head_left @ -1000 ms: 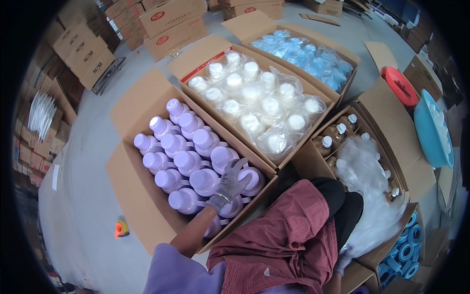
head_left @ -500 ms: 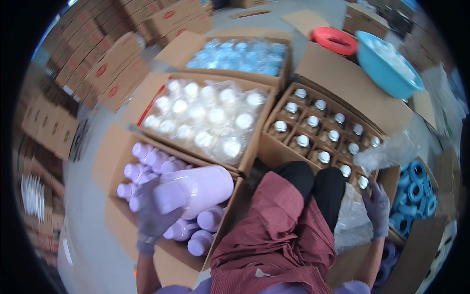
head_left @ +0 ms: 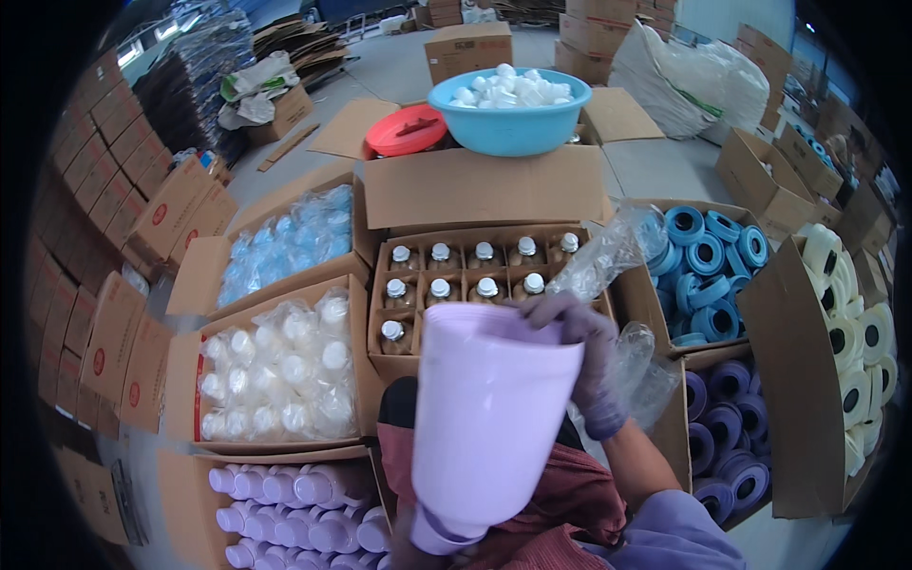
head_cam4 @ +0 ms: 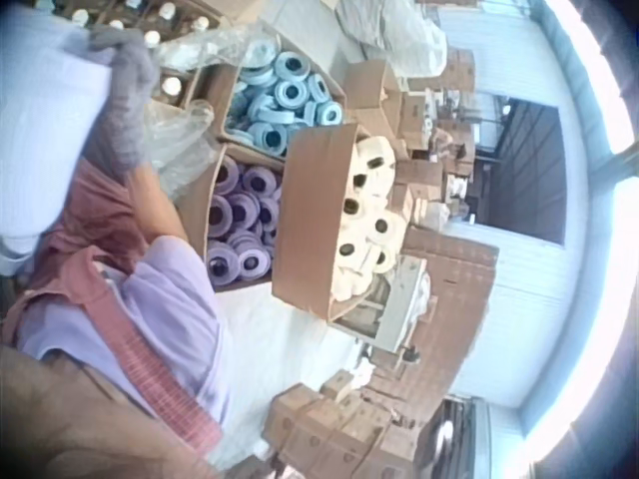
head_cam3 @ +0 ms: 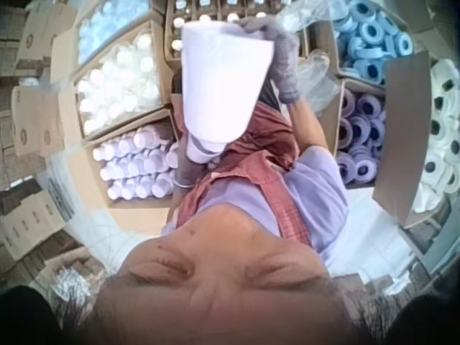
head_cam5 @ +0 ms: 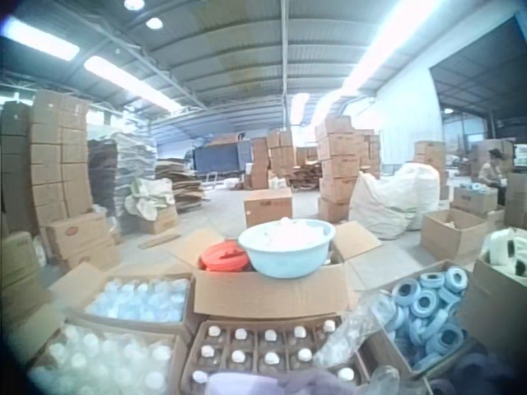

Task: The person assembles thermos bottles by inserting stainless steel inner bottles into colored outer shells, screwing on lids, and wrapping each unit in plastic. The person handles purple and white outer shells, metal inner bottles, and plastic wrap, working among open boxes of parts.

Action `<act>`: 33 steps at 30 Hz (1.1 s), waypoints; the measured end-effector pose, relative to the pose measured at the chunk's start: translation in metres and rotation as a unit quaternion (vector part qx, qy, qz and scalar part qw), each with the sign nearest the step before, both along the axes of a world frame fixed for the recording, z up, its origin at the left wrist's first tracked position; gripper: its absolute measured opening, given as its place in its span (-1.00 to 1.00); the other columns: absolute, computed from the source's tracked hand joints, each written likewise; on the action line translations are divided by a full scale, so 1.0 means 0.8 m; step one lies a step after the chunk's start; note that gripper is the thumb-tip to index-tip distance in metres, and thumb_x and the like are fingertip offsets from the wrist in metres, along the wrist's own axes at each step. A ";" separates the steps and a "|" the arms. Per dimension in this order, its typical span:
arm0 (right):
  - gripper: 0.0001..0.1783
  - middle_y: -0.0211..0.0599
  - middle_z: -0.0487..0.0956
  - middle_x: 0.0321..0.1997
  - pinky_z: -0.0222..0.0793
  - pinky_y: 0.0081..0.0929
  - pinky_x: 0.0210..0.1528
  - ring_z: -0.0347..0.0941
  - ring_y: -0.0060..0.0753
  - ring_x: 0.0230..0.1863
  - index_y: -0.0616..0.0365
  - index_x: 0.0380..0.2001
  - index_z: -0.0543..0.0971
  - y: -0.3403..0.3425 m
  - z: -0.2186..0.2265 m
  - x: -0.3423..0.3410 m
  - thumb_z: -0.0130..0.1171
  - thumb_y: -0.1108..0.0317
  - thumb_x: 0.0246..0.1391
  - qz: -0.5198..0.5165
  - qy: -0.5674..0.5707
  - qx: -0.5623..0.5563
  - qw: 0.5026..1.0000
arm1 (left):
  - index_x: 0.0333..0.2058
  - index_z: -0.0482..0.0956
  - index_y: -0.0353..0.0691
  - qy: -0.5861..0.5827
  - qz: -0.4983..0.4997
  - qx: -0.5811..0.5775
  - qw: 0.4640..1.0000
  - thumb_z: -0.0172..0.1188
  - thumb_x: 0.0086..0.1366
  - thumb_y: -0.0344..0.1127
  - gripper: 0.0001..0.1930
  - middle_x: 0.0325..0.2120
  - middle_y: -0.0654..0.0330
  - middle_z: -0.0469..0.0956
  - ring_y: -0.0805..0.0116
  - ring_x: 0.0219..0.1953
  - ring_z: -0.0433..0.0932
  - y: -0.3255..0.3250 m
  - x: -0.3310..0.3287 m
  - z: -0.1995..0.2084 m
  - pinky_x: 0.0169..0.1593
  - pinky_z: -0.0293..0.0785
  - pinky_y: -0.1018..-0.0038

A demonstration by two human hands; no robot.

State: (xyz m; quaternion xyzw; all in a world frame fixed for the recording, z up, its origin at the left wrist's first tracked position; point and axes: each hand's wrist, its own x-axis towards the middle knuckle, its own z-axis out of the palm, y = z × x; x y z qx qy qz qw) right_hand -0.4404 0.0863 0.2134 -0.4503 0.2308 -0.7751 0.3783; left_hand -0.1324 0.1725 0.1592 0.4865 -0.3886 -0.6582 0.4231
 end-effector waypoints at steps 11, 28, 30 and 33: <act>-0.68 -0.15 0.59 -0.11 0.39 -0.26 0.09 0.50 -0.09 -0.05 0.12 -0.14 0.61 -0.057 -0.089 -0.063 0.28 0.21 0.06 -0.153 0.421 0.070 0.891 | 0.23 0.30 -0.27 -0.048 -0.012 -0.084 0.995 0.24 0.27 -0.23 -0.41 0.09 0.03 0.43 0.20 0.12 0.44 -0.111 -0.041 0.003 0.16 0.44 0.29; -0.43 0.08 0.59 -0.02 0.42 -0.10 0.05 0.54 0.06 -0.04 0.21 0.07 0.44 0.125 -0.423 -0.160 0.17 0.15 0.00 -0.065 0.648 0.608 0.454 | 0.30 0.19 -0.30 0.031 -0.136 -0.040 0.989 0.23 0.30 -0.03 -0.27 0.10 0.08 0.38 0.32 0.10 0.43 -0.239 -0.154 0.001 0.12 0.46 0.41; -0.61 0.03 0.64 -0.11 0.48 -0.11 -0.02 0.59 0.02 -0.11 0.10 -0.14 0.59 0.127 -0.438 -0.174 0.18 0.16 -0.03 0.012 0.680 0.589 0.437 | 0.32 0.15 -0.30 0.009 -0.141 -0.066 0.988 0.27 0.28 -0.03 -0.22 0.12 0.07 0.36 0.31 0.12 0.42 -0.261 -0.184 0.003 0.12 0.46 0.39; -0.72 -0.06 0.69 -0.27 0.55 -0.14 -0.16 0.65 -0.03 -0.22 0.04 -0.37 0.73 0.098 -0.390 -0.169 0.20 0.13 -0.07 -0.022 0.699 0.570 0.431 | 0.37 0.08 -0.24 -0.135 -0.151 -0.150 0.968 0.40 0.15 -0.06 -0.06 0.16 -0.02 0.29 0.16 0.12 0.43 -0.305 -0.201 -0.043 0.13 0.47 0.26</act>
